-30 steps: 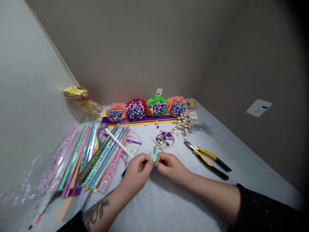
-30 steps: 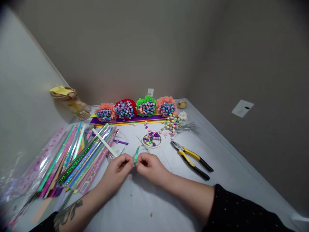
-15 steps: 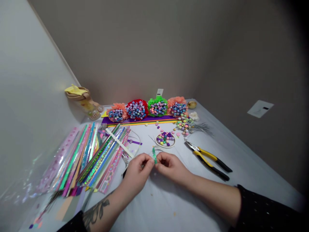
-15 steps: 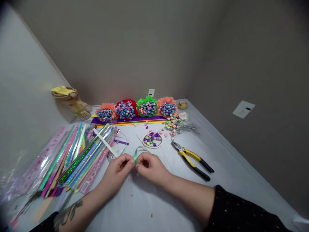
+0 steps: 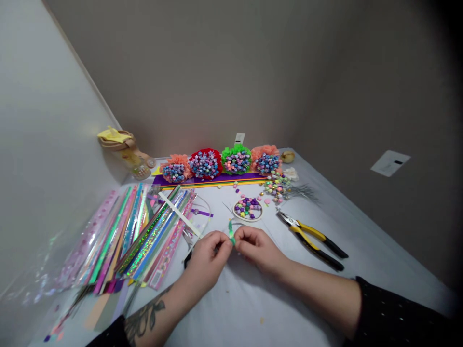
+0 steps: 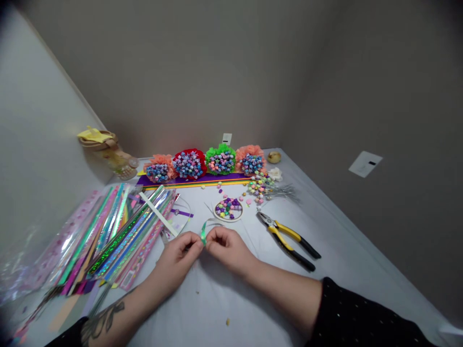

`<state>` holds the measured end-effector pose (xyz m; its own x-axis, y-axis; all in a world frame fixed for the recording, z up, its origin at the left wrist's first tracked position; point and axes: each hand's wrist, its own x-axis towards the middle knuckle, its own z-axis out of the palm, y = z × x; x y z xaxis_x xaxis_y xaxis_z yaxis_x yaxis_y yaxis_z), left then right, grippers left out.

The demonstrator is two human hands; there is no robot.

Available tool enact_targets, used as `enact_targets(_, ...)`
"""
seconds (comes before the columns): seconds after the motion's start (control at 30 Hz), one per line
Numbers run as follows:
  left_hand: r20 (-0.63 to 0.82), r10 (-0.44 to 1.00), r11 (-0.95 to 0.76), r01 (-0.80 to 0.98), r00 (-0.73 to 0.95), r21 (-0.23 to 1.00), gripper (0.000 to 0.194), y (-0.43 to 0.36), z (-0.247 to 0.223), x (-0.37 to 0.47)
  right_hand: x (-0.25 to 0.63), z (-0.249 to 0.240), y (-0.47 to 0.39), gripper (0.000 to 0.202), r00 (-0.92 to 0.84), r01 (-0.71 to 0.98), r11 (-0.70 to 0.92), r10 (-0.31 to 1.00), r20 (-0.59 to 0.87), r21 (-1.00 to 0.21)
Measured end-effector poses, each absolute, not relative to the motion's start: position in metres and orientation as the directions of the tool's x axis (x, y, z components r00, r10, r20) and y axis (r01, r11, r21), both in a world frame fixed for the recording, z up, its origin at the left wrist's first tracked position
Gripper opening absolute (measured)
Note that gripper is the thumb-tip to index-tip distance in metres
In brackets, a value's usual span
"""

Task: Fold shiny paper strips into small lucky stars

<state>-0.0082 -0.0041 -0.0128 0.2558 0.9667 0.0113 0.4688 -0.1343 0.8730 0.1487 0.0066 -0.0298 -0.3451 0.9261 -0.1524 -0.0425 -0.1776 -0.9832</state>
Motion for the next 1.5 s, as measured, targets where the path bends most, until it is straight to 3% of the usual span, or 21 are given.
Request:
enact_targets(0.13,-0.006,0.945,-0.161,0.479,0.327,0.863,0.021,-0.0045,-0.0105,-0.0079,0.1484,-0.0335,0.0078,0.018,-0.332,-0.137,-0.298,0.912,-0.24,-0.945)
enact_targets(0.6,0.01,0.932,-0.209,0.514,0.363,0.832,0.019,-0.0034,-0.0117,-0.0076,0.1491,-0.0348,0.0089,0.023,-0.296,-0.153,-0.249,0.935,-0.196,-0.956)
enact_targets(0.73,0.015,0.952,-0.174,0.505,0.304,0.846,0.018,-0.0026,-0.0126,-0.0086,0.1498,-0.0322,0.0085,0.024,-0.361,-0.108,-0.253,0.911,-0.2,-0.961)
enact_targets(0.93,0.032,0.955,-0.183,0.499,0.295,0.847,0.018,-0.0029,-0.0135,-0.0095,0.1506,-0.0292,0.0061,0.021,-0.39,0.049,-0.117,0.912,-0.127,-0.992)
enact_targets(1.3,0.028,0.94,-0.199,0.479,0.339,0.855,0.022,-0.0011,-0.0085,-0.0084,0.1502,-0.0308,0.0069,0.022,-0.423,0.067,-0.08,0.9,-0.101,-0.995)
enact_targets(1.5,0.004,0.96,-0.138,0.457,0.282,0.879,0.024,0.0024,-0.0089,-0.0135,0.1507,-0.0298,0.0089,0.02,-0.339,0.068,-0.114,0.932,-0.131,-0.991)
